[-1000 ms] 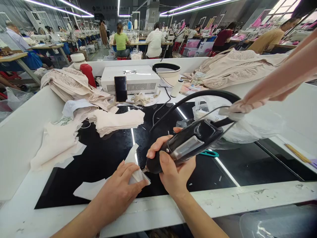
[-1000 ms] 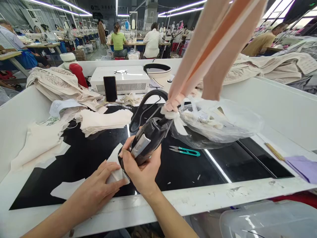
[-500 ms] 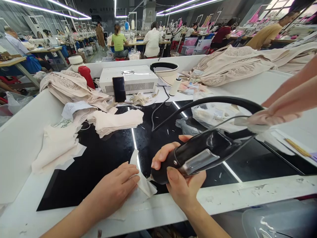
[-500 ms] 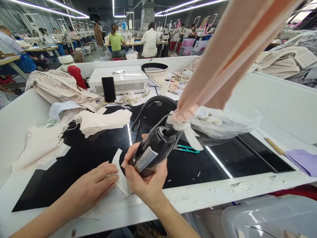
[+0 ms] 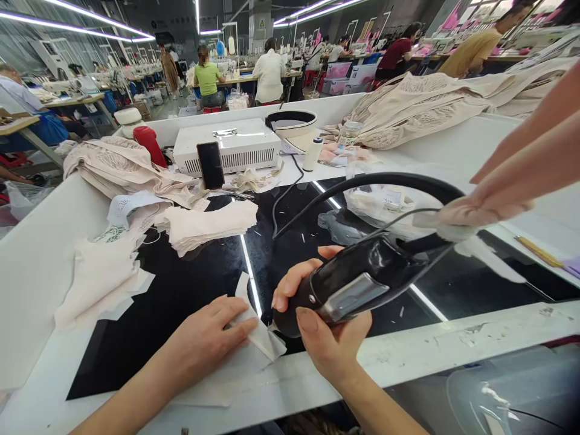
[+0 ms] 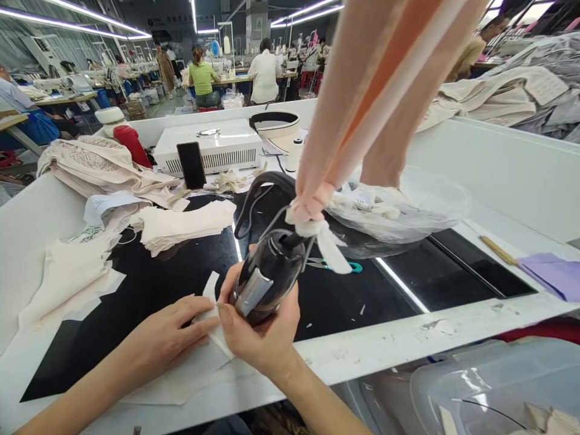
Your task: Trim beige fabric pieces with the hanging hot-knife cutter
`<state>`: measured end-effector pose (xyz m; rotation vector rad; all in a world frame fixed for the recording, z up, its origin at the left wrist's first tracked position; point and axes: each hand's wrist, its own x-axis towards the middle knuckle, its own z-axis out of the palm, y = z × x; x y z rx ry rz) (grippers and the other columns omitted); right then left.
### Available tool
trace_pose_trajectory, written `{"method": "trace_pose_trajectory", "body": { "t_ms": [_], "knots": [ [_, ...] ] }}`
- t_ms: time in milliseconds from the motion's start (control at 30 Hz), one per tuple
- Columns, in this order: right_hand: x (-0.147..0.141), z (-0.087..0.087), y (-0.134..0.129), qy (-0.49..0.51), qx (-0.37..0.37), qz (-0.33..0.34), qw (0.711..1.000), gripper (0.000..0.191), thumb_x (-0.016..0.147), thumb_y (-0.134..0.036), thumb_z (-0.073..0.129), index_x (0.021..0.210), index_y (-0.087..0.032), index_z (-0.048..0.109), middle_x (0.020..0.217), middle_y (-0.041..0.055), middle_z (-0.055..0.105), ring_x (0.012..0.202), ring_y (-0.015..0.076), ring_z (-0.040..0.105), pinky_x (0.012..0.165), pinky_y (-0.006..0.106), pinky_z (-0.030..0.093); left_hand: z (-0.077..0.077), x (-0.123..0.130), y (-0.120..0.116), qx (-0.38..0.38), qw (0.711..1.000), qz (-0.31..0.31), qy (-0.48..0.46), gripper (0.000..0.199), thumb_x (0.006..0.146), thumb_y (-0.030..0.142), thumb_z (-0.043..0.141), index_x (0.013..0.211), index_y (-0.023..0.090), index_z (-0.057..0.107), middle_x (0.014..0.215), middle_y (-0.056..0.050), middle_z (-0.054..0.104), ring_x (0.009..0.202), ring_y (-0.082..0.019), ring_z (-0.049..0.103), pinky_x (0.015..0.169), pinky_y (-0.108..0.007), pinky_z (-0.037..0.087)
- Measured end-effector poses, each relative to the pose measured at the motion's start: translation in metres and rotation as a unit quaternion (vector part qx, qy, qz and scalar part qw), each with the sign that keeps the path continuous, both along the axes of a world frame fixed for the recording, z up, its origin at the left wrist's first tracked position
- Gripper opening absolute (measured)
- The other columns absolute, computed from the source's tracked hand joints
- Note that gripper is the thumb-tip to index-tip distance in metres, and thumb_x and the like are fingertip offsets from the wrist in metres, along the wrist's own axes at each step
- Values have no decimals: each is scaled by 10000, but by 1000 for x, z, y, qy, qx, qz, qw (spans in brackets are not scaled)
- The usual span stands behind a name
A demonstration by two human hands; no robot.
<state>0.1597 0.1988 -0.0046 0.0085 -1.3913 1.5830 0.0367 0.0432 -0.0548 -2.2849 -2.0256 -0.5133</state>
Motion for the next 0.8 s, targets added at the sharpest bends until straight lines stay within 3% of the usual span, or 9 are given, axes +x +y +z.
{"method": "trace_pose_trajectory", "body": {
  "t_ms": [333,800],
  "knots": [
    [1,2,0,-15,-1,-9,1000,427,913,-345,731,1249,-272,478,806,-22,617,581,136,606,515,287,551,3,9,-2,-34,998,-6,48,485,925,309,731,1361,201,550,1309,-192,546,1214,-344,597,999,-584,557],
    [2,-1,-1,-15,-17,1,1000,455,909,-343,739,1274,-291,472,823,-21,629,584,136,603,530,302,551,-2,15,-3,-42,997,16,57,518,895,356,767,1352,225,560,1334,-205,545,1247,-378,595,1002,-634,540]
  ]
}}
